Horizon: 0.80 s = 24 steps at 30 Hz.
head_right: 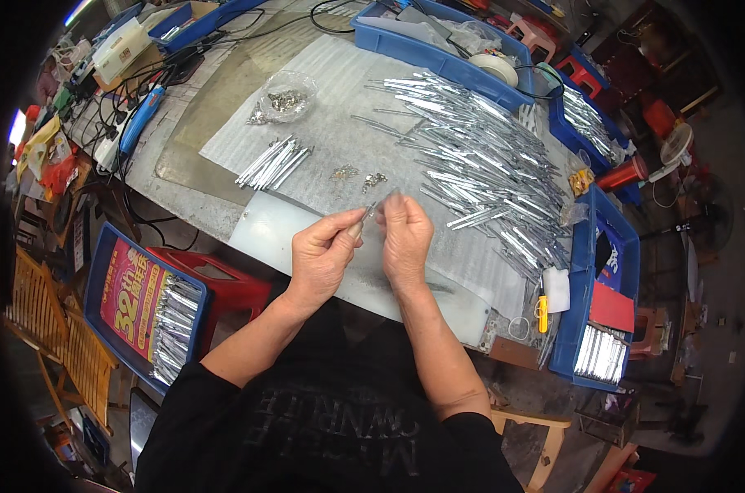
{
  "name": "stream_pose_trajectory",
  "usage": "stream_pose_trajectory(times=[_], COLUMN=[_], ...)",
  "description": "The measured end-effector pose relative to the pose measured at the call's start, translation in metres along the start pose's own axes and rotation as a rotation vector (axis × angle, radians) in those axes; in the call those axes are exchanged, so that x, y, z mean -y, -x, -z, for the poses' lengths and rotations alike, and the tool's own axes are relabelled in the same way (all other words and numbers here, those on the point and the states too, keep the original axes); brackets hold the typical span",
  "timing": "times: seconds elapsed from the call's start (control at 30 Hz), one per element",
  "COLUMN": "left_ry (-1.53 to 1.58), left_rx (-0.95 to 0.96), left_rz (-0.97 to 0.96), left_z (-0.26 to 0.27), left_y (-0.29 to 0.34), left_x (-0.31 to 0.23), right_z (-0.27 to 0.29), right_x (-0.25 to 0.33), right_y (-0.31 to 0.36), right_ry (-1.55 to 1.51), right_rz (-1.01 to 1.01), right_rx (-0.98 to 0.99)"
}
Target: The person assembles metal components by attaching small metal fasteners onto pointed metal strips by hand and sliding the pieces across a work board.
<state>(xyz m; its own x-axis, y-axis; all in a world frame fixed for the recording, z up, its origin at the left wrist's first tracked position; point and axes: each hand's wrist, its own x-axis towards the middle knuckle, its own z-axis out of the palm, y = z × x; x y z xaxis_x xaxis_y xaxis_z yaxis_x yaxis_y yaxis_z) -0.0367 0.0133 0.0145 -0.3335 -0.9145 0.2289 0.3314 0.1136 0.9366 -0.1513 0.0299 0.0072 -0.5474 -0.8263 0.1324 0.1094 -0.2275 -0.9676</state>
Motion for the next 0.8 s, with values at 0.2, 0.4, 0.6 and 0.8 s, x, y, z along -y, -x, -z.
stream_pose_trajectory(times=[0.2, 0.4, 0.6, 0.8], left_ry=[0.017, 0.064, 0.046, 0.030], left_rx=[-0.004, 0.009, 0.015, 0.009], left_rz=[0.010, 0.044, 0.035, 0.037], left_z=[-0.001, -0.002, 0.002, 0.000], left_y=[0.000, 0.000, 0.000, 0.003], left_x=[-0.001, -0.002, 0.002, 0.000], right_z=[-0.004, -0.001, 0.004, 0.010], right_x=[0.007, 0.003, 0.003, -0.001], right_y=[0.005, 0.010, 0.002, 0.003], right_ry=[0.188, 0.174, 0.089, 0.079], right_rz=[0.148, 0.096, 0.046, -0.036], right_rx=[0.067, 0.129, -0.022, -0.021])
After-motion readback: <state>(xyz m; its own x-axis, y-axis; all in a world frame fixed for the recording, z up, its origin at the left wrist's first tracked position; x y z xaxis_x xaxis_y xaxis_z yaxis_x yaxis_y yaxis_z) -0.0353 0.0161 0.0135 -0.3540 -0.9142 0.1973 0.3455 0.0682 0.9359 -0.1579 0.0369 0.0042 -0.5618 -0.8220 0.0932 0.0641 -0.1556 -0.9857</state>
